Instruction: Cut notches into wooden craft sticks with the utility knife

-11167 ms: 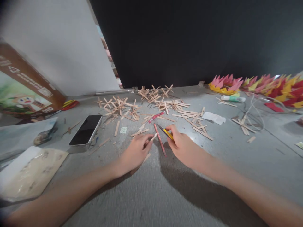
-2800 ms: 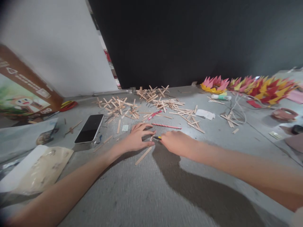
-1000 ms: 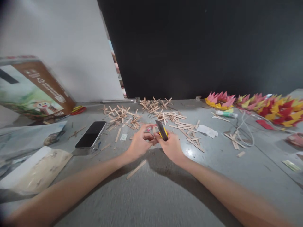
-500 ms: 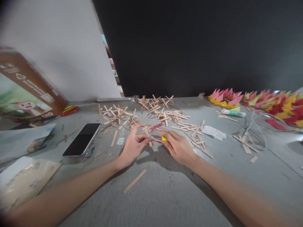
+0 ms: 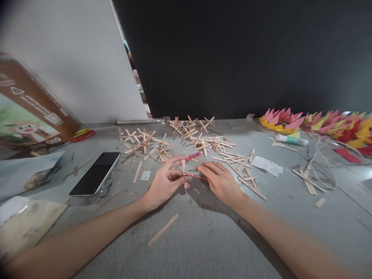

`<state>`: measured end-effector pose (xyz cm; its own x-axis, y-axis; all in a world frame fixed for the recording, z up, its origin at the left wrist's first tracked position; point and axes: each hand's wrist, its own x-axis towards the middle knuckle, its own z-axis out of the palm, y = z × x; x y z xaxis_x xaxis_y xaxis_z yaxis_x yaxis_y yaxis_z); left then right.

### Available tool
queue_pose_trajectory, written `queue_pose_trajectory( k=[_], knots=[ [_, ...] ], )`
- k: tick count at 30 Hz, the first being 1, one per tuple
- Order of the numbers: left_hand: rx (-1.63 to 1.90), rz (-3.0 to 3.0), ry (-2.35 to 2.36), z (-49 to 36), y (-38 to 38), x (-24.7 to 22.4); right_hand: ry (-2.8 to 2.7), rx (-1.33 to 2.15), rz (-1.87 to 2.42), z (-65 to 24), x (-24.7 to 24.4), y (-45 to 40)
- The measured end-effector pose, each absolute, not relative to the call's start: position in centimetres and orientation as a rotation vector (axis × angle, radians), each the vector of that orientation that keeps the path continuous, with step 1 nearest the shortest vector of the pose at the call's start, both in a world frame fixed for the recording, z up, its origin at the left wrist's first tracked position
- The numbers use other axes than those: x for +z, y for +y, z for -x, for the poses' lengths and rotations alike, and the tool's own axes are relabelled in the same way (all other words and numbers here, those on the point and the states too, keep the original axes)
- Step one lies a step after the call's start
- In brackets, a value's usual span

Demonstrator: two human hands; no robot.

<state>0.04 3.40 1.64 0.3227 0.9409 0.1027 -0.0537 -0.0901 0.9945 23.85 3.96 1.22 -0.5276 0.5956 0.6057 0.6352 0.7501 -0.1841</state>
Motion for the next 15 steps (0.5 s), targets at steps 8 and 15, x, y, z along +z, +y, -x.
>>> queue_pose_trajectory(
  k=[8,15],
  knots=[
    [1.012,-1.259,0.754,0.15,3.57,2.07,-2.297,-0.062,0.903,-23.77,1.25,4.1],
    [0.988,-1.229,0.683,0.48,3.92,1.76,-2.292,-0.032,0.906,-23.97,0.98,4.16]
  ],
)
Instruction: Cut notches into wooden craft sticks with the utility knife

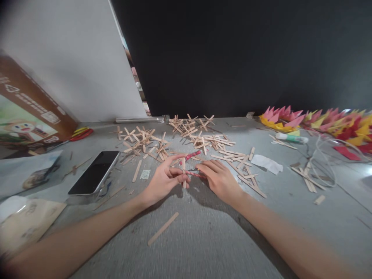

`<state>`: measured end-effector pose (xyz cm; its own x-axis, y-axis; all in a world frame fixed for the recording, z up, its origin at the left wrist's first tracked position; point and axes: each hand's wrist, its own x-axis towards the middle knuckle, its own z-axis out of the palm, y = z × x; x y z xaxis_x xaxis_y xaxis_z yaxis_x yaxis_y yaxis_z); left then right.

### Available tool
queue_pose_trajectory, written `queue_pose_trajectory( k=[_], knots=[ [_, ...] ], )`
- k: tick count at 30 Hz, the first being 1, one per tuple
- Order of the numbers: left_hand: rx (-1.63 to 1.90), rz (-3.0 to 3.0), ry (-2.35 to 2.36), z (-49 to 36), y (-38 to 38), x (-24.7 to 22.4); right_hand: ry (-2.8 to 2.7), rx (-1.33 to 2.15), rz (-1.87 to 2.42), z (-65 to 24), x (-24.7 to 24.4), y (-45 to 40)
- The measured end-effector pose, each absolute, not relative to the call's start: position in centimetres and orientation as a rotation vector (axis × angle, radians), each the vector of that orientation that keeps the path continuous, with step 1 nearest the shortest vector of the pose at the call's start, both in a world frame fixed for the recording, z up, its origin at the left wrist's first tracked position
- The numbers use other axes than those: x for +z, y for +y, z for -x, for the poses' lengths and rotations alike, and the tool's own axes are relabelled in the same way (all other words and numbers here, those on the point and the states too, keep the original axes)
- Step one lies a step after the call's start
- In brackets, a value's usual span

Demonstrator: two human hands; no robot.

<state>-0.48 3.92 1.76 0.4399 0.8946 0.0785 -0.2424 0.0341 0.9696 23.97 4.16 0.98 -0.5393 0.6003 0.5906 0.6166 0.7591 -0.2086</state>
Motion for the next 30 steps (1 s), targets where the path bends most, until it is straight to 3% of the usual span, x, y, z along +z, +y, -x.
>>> queue_pose_trajectory(
  k=[30],
  knots=[
    [0.967,-1.083,0.625,0.0,3.2,1.9,-2.271,0.04,0.886,-23.6,1.5,4.0]
  ],
)
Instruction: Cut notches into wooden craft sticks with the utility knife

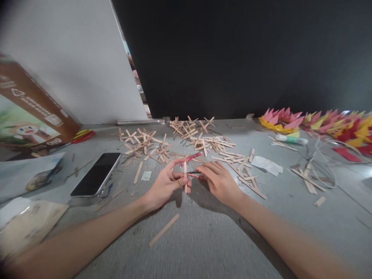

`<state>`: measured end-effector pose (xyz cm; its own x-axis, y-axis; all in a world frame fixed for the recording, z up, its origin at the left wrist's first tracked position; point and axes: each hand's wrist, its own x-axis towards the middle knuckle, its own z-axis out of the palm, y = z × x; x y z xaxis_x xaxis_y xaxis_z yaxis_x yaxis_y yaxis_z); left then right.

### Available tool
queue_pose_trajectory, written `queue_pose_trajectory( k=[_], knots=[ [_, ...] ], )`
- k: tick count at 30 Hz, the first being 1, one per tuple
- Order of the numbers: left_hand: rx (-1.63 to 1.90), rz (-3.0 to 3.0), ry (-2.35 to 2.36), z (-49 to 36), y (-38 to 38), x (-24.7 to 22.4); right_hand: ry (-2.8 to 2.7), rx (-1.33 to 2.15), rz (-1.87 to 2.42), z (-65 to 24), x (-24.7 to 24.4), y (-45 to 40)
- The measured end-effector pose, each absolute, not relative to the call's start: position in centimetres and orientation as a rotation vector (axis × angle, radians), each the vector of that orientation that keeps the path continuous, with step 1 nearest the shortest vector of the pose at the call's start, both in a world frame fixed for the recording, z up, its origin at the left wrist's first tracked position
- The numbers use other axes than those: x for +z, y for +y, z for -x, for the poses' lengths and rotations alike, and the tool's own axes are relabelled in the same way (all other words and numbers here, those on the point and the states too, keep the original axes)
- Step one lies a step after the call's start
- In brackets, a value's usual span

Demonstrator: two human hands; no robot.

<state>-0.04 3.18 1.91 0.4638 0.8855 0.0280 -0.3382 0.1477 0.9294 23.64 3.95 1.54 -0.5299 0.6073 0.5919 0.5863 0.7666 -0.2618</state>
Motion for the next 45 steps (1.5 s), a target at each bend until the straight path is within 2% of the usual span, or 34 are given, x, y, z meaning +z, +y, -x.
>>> queue_pose_trajectory(
  k=[45],
  knots=[
    [0.921,-1.146,0.582,0.08,3.09,2.3,-2.338,-0.072,0.861,-23.31,1.66,3.85]
  ],
)
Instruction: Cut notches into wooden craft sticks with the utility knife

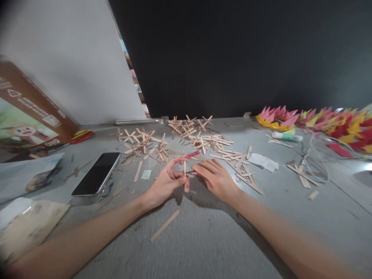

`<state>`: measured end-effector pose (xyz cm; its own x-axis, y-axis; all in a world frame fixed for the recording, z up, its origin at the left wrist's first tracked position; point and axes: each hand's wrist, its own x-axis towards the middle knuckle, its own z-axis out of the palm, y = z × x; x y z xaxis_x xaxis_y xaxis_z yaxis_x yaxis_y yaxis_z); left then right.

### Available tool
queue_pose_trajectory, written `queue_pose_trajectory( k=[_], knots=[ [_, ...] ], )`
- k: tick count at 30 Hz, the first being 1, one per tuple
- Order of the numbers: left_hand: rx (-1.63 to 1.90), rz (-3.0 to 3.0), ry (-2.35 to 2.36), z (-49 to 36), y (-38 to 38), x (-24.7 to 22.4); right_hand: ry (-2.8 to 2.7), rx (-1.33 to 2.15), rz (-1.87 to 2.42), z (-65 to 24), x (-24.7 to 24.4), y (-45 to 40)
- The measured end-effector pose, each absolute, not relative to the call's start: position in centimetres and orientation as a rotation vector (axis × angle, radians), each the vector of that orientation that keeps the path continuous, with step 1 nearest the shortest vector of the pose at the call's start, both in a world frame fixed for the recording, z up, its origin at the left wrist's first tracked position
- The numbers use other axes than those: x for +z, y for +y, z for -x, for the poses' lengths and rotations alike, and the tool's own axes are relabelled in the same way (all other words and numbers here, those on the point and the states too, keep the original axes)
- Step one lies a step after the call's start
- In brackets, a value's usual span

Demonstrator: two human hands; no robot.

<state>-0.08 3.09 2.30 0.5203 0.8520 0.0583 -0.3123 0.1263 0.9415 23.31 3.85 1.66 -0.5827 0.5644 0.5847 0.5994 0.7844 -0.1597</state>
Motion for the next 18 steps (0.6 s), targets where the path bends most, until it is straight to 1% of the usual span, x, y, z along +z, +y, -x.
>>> queue_pose_trajectory(
  k=[4,10,14,18],
  knots=[
    [0.959,-1.117,0.562,0.1,3.2,2.1,-2.314,-0.072,0.856,-23.5,1.6,3.9],
    [1.068,-1.004,0.604,-0.2,3.4,1.3,-2.008,0.024,0.98,-23.6,1.8,3.0],
    [1.105,-0.969,0.638,-0.4,3.6,0.8,-2.084,0.146,0.94,-22.5,2.5,2.2],
    [1.113,-0.985,0.653,-0.5,3.7,0.5,-2.122,0.148,0.869,-21.6,2.2,2.2]
  ],
)
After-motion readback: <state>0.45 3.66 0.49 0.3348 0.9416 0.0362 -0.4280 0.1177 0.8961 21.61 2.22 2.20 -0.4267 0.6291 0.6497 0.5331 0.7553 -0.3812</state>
